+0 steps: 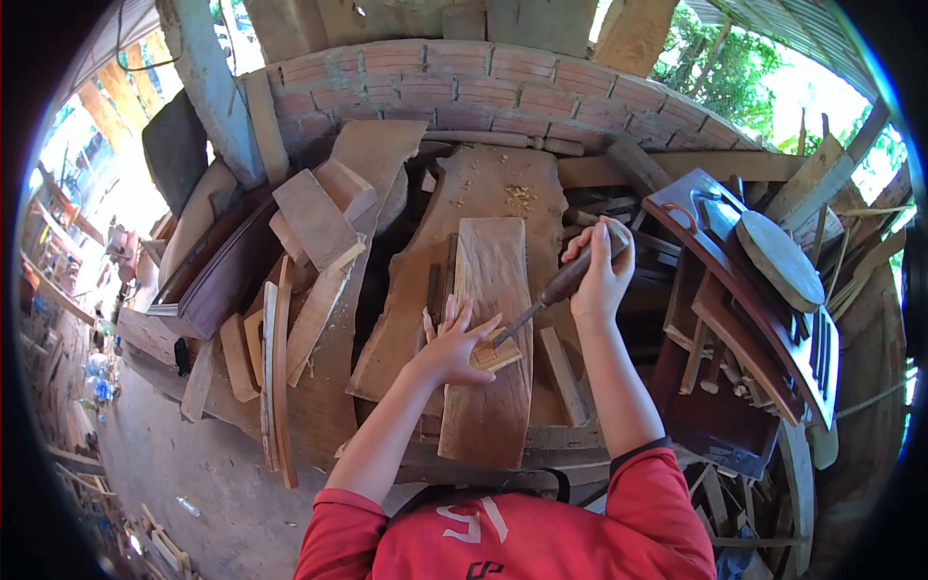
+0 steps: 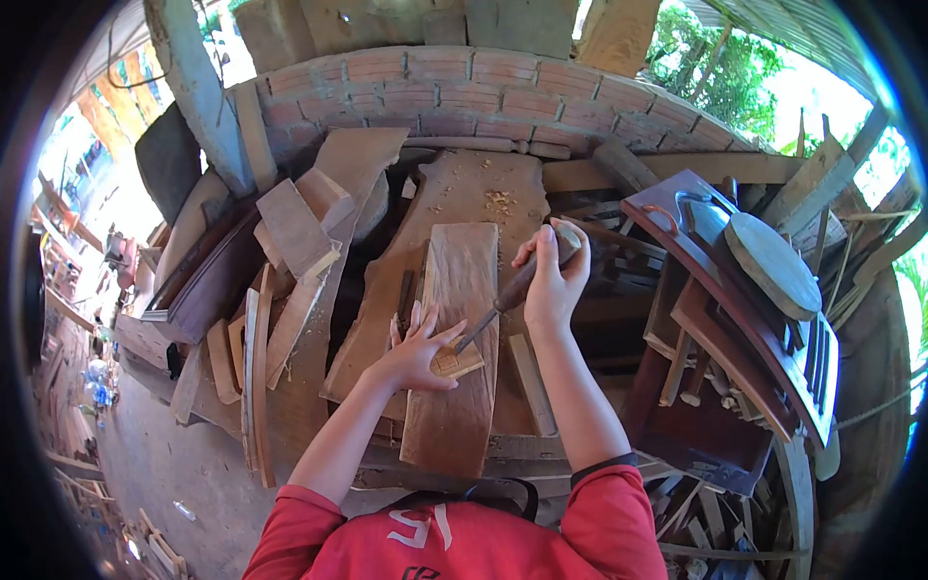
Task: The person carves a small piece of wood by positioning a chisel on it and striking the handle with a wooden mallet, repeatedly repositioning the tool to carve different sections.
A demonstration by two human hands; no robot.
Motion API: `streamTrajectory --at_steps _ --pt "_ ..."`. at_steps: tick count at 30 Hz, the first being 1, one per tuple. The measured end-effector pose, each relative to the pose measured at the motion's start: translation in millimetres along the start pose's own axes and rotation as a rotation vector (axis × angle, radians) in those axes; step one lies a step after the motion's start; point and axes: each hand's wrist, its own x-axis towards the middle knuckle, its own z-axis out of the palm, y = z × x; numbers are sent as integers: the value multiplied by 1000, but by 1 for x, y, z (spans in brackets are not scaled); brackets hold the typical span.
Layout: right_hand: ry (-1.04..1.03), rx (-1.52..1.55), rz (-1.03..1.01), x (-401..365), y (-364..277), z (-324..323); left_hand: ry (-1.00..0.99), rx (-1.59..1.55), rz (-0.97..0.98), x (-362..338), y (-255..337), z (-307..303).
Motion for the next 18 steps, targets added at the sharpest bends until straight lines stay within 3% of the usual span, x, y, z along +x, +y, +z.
streamTrajectory --at_steps 18 --pt "24 -29 -2 -3 1 -2 -45 -24 39 3 -2 -5"
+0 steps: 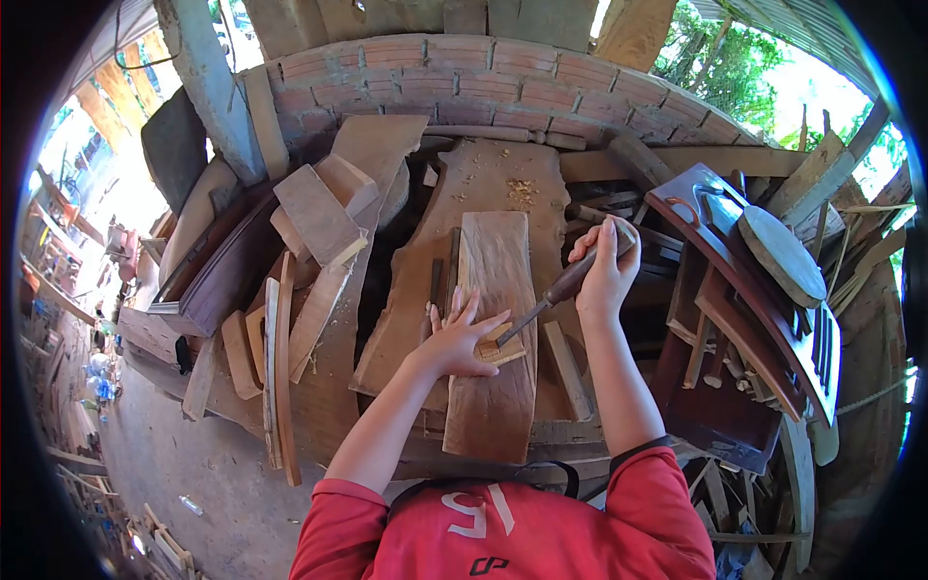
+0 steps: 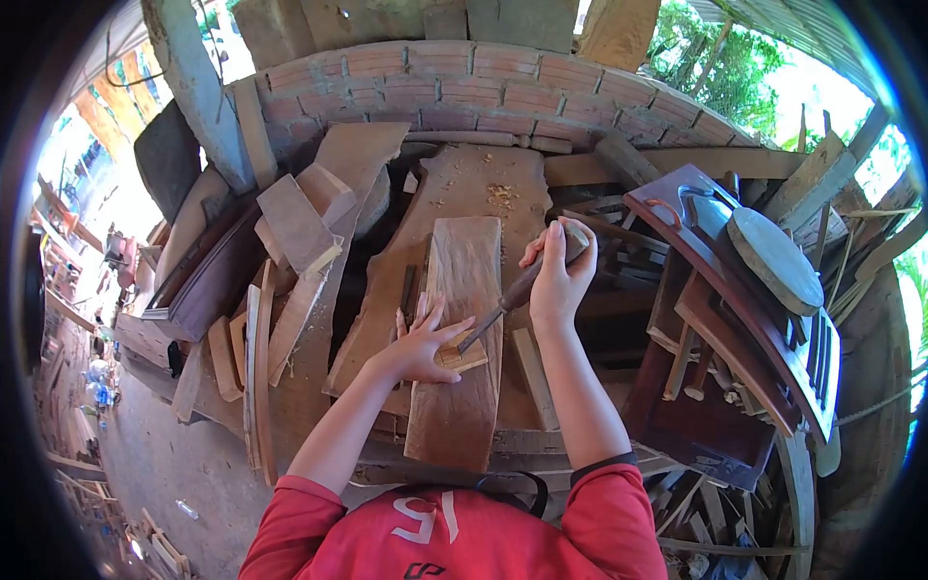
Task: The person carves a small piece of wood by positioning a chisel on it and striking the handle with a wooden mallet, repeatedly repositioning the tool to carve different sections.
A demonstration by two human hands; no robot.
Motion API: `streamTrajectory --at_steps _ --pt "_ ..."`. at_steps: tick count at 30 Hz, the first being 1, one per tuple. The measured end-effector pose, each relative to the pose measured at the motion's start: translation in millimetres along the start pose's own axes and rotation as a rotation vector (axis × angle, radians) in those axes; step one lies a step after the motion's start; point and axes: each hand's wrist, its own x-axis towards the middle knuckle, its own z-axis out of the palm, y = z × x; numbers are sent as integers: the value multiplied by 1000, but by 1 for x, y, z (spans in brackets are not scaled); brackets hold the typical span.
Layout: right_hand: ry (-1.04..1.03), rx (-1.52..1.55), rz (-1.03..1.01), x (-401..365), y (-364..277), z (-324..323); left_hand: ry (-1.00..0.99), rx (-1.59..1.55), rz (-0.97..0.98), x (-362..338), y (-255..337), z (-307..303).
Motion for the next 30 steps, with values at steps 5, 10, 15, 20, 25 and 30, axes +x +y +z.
streamTrajectory --at_steps 5,10,15,20,25,30 --pt "-59 -29 -57 -3 2 2 -15 -15 25 1 -2 -3" --pt "-63 -159 -138 -16 0 12 -18 -7 52 2 -3 -2" --pt "-96 -225 -228 -30 -6 14 -15 49 68 2 -2 -5" --pt "-112 -242 -192 -29 -10 10 137 -201 212 15 28 -36" --pt "-126 -757 -242 -30 -32 10 135 -716 417 28 95 -88" --pt "-401 -1183 -204 -29 -60 -7 207 -929 451 50 88 -65"
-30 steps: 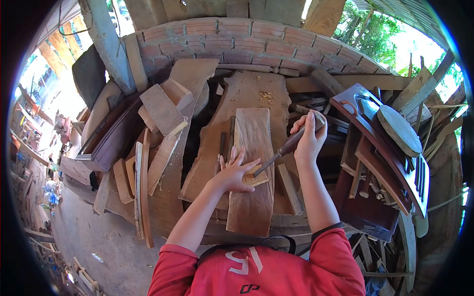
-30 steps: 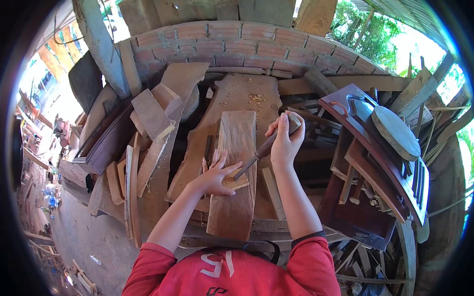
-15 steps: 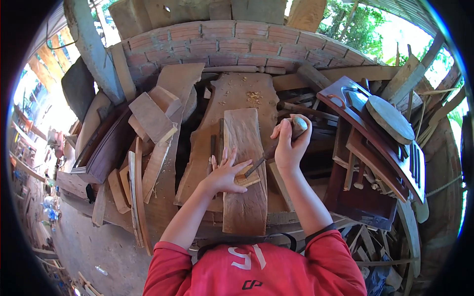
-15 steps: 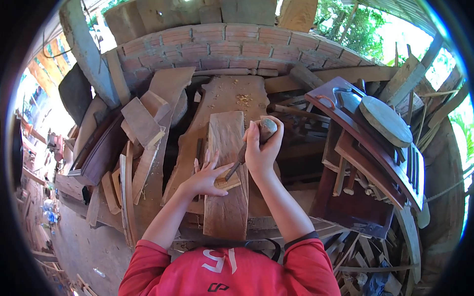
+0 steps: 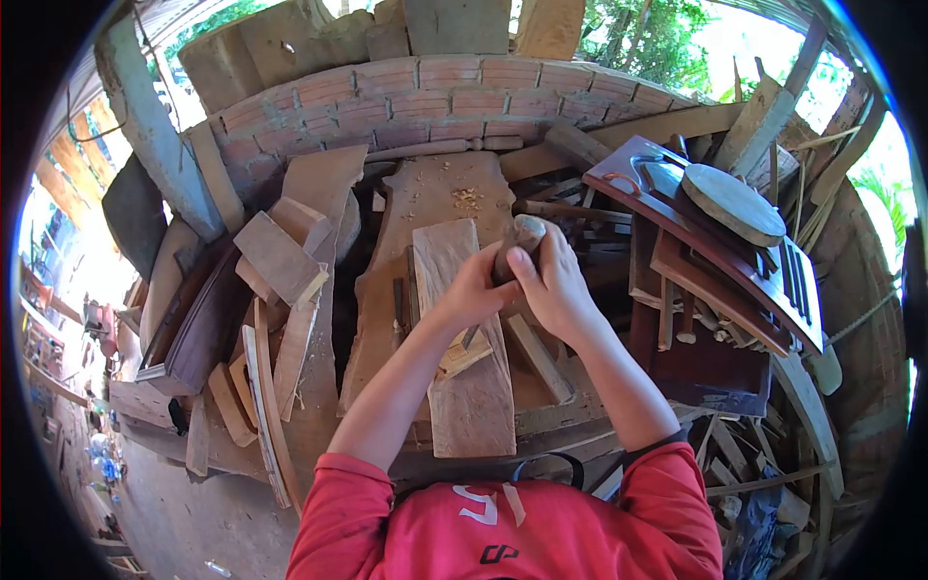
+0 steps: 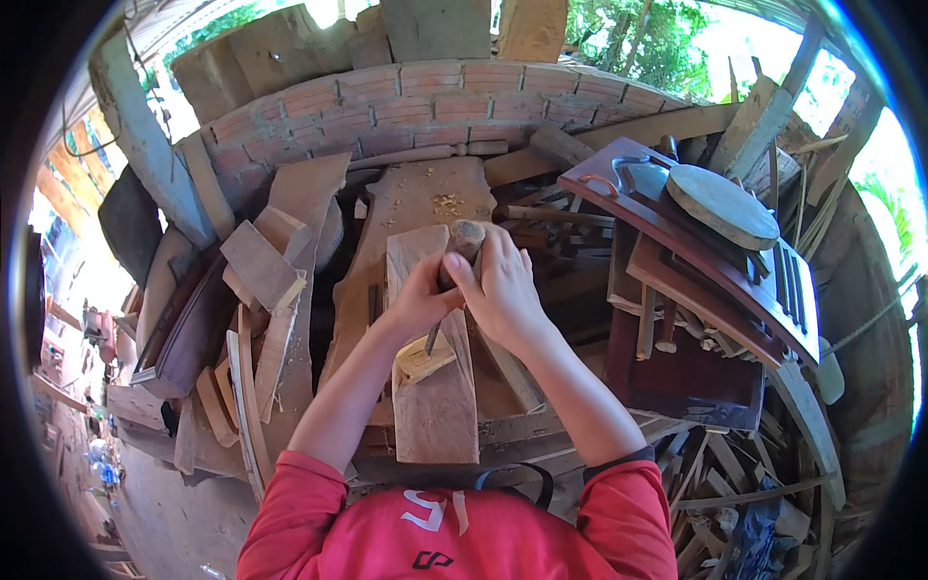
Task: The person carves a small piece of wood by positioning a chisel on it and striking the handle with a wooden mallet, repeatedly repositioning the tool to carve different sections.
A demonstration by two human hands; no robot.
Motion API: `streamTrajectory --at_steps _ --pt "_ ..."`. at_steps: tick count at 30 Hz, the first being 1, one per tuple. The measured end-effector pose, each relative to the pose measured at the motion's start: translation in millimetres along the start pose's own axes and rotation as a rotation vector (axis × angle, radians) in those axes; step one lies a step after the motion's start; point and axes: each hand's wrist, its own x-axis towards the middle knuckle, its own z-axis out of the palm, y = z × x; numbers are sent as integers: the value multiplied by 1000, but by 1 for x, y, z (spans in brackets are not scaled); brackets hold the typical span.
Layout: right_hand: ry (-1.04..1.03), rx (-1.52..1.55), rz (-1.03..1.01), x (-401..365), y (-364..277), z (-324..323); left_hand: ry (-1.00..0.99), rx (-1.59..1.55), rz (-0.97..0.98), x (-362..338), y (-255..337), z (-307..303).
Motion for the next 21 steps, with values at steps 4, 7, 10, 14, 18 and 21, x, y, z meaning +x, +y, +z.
streamTrajectory --at_steps 4,7,10,14,18,21 --pt "-61 192 84 -40 43 14 115 -48 136 -10 11 11" --pt "-274 -124 306 -88 79 25 203 19 152 -11 11 16" --pt "-378 -582 437 -142 77 38 209 108 141 -12 7 16" --pt "-405 -652 485 -177 111 48 232 40 110 -11 4 15" --pt "-366 -353 588 -142 98 11 232 44 119 -11 7 14" --pt "-5 123 607 -85 83 -49 216 73 112 -11 8 16"
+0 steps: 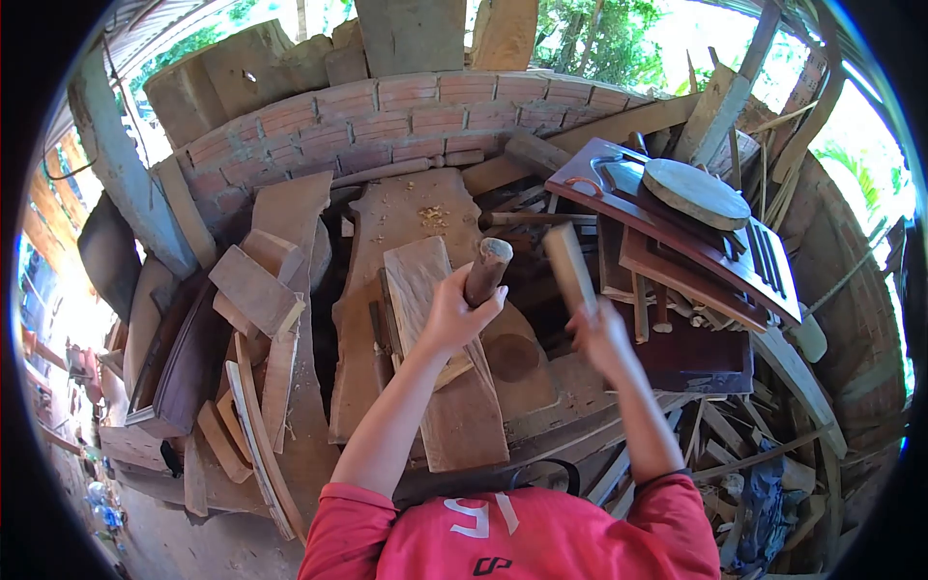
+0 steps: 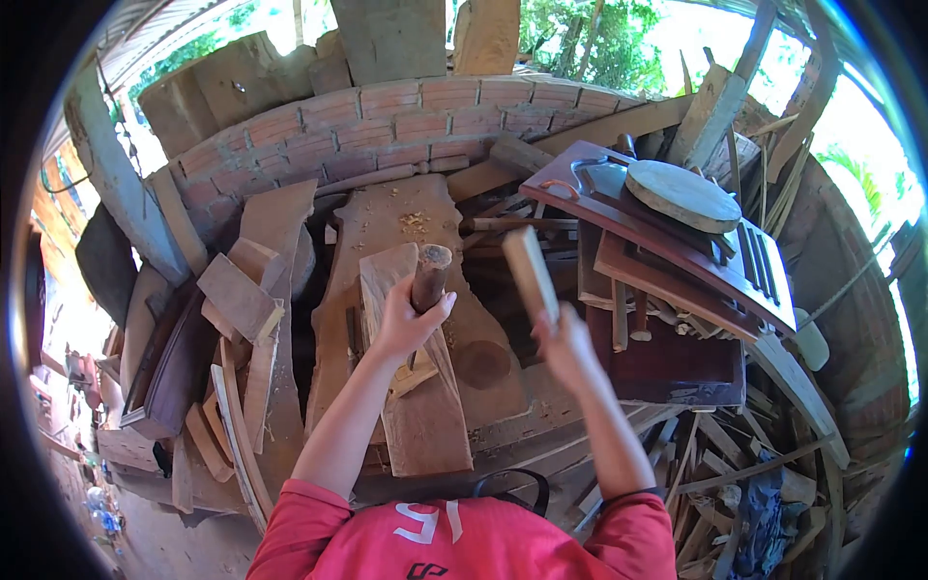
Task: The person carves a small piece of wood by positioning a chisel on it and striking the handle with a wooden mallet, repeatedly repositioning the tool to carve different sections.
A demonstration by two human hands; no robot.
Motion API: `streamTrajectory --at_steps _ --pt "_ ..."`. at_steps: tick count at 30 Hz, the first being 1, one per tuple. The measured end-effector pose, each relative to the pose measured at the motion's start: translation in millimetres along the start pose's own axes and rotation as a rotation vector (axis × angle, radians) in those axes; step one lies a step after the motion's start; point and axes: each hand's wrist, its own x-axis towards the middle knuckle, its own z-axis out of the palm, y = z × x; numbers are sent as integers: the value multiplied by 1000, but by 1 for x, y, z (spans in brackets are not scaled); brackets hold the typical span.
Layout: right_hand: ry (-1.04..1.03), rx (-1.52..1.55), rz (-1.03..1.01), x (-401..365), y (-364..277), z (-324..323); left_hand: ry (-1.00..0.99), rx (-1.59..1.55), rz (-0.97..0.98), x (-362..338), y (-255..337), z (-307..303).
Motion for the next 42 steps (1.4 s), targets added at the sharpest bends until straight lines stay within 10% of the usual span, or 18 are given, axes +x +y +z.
streamTrajectory --at_steps 6,9,11,12,13,17,20,23,24,26,28,29,31,33,35,36,38,42 --pt "607 914 -577 10 -122 -60 -21 55 -33 0 -7 6" --pt "206 486 -603 6 -97 -36 -51 45 -30 1 -7 9" --pt "55 -627 -665 -8 -117 -42 -68 18 -33 2 -7 9" --pt "-183 -667 -448 -15 -137 -55 -47 17 -42 1 -7 6" --pt "-98 -648 -645 -3 -132 -70 -28 15 -50 0 -7 4" --pt "82 94 -523 9 -132 -94 5 -43 -5 -3 -5 2" --pt "381 659 -793 16 -122 -60 -25 5 -11 -3 -5 5" --pt "-19 -764 -832 -4 -126 -48 -57 -19 -33 -2 -6 6" --pt "-307 -650 -533 -15 -143 -53 -40 -13 -48 -2 -6 1" --pt "-82 -729 -681 -1 -144 -80 -19 -9 -58 0 -6 -3" --pt "150 -137 -362 -1 -156 -93 -24 -13 -26 -2 -6 -4" --pt "153 -140 -360 3 -157 -89 -27 -16 -26 -2 -6 -2" --pt "492 805 -604 13 -150 -71 -19 -2 46 -1 -3 3" --pt "237 450 -665 11 -120 -56 -48 -26 53 -3 -7 8" --pt "-67 -554 -651 -3 -128 -55 -72 -10 39 -2 -3 12" --pt "-337 -573 -508 -14 -139 -55 -75 -6 38 -2 -6 13" --pt "-239 -629 -625 -5 -147 -79 -119 18 81 -2 -14 16" --pt "183 677 -628 11 -145 -81 -106 -5 81 -5 -8 18"
